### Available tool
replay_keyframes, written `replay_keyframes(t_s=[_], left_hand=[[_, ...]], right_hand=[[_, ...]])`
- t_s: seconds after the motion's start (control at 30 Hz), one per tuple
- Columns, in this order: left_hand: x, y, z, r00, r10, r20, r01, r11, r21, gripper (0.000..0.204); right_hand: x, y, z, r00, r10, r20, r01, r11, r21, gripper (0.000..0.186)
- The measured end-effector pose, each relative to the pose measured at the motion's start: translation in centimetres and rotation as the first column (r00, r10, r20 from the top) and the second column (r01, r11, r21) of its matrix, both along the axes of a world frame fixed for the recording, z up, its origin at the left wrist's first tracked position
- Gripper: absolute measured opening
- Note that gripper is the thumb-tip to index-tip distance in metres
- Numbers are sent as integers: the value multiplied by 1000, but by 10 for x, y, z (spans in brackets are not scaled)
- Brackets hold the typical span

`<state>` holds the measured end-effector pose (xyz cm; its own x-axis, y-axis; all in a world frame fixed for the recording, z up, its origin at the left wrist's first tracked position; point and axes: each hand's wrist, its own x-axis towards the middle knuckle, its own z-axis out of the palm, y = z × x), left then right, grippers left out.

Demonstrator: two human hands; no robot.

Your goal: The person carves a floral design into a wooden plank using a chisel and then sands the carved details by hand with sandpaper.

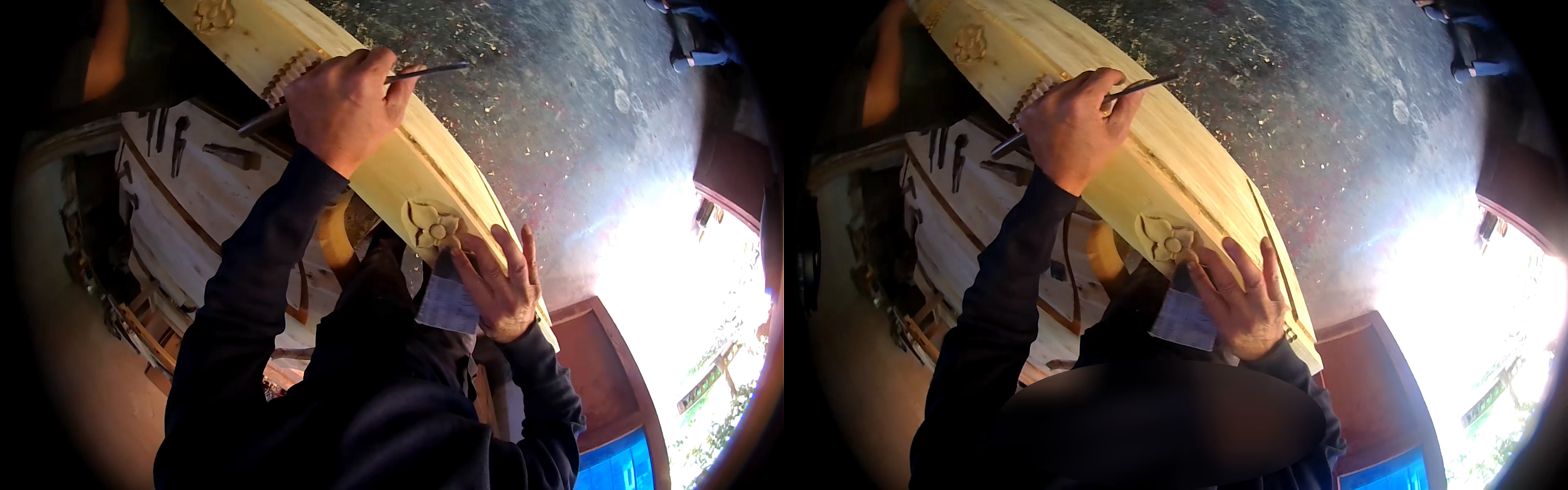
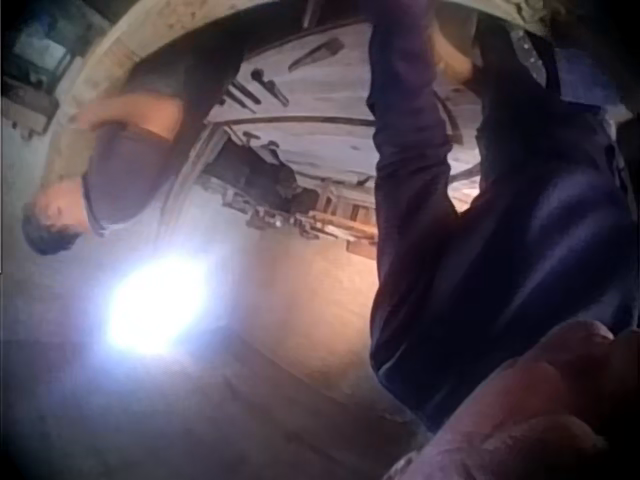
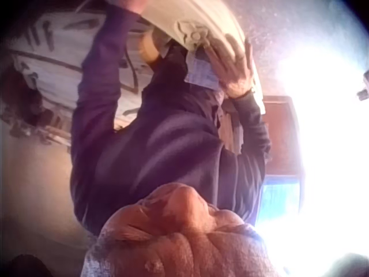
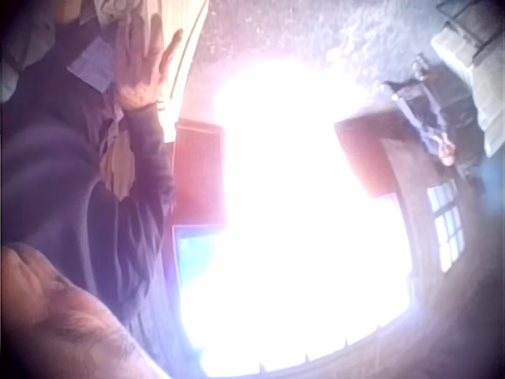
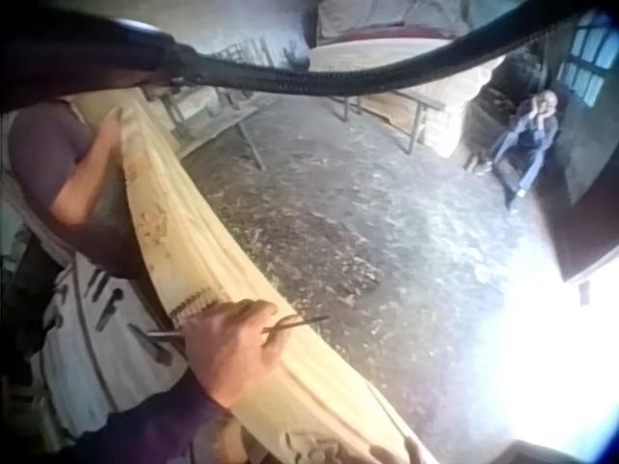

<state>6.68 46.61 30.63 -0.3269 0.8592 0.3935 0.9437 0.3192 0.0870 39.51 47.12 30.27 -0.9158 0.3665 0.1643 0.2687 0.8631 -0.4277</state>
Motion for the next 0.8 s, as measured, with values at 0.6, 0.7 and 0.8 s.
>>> replay_keyframes(t_s=[0.6,0.7,0.8], left_hand=[[1,0,-3,1000,0,2,0,1000,-23,24],[0,1,-1,1000,-2,-4,2,999,-33,23],[-1,1,0,1000,-10,12,10,1000,-23,22]], right_hand=[[-15,-7,7,997,-79,-11,78,996,-37,39],[-4,-13,3,996,-94,9,94,996,7,40],[-10,-12,8,994,-106,7,106,994,-33,42]])
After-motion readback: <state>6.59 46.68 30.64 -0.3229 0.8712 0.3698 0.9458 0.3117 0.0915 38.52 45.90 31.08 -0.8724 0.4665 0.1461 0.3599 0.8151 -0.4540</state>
